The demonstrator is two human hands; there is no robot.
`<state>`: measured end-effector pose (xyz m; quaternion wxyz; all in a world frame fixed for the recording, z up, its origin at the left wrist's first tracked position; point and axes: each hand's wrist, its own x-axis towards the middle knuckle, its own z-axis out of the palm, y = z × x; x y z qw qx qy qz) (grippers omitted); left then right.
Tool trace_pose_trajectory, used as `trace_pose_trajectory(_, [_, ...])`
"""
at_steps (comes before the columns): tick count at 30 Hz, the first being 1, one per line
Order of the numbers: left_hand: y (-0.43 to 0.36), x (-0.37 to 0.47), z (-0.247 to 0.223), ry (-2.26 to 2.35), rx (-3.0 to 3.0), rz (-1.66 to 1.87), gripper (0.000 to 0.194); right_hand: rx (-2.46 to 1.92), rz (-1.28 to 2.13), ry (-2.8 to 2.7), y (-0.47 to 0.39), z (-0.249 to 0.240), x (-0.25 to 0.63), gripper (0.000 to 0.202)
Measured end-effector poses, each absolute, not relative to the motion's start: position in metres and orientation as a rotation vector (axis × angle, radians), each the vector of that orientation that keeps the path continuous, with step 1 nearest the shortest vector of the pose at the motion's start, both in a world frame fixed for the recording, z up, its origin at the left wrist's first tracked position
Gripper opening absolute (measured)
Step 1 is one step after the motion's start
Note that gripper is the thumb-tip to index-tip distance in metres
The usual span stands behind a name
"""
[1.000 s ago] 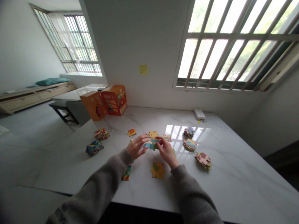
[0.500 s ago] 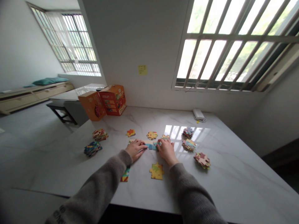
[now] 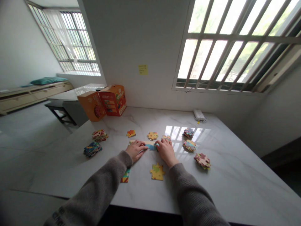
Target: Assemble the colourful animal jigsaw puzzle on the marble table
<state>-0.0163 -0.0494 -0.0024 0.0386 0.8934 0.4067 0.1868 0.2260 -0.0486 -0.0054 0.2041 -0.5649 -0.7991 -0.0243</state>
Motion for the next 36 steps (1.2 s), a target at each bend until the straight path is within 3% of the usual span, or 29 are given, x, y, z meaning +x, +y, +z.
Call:
trace_pose_trajectory(13, [-0.057,-0.014,0.003,1.276,2.819,0.494,0.038,-1.306,0.226,-2.199,-0.067,-0.001,0.231,0.020])
trace_pose_trajectory(19, [-0.058,-0.013,0.003,1.307,2.810,0.439,0.039,-1.315,0.236,-2.038,-0.063,0.014,0.287,0.025])
trace_pose_trajectory(26, [-0.057,-0.013,0.001,1.325,2.787,0.434,0.039,-1.392,0.369,-2.364,-0.077,0.019,0.328,0.036])
trace_pose_trajectory(30, [-0.057,-0.013,0.001,1.334,2.769,0.425,0.038,-1.364,0.327,-2.530,-0.081,0.028,0.321,0.035])
trace_pose_trajectory(36, [-0.056,-0.013,-0.001,1.325,2.767,0.430,0.039,-1.396,0.171,-2.586,-0.073,0.028,0.316,0.052])
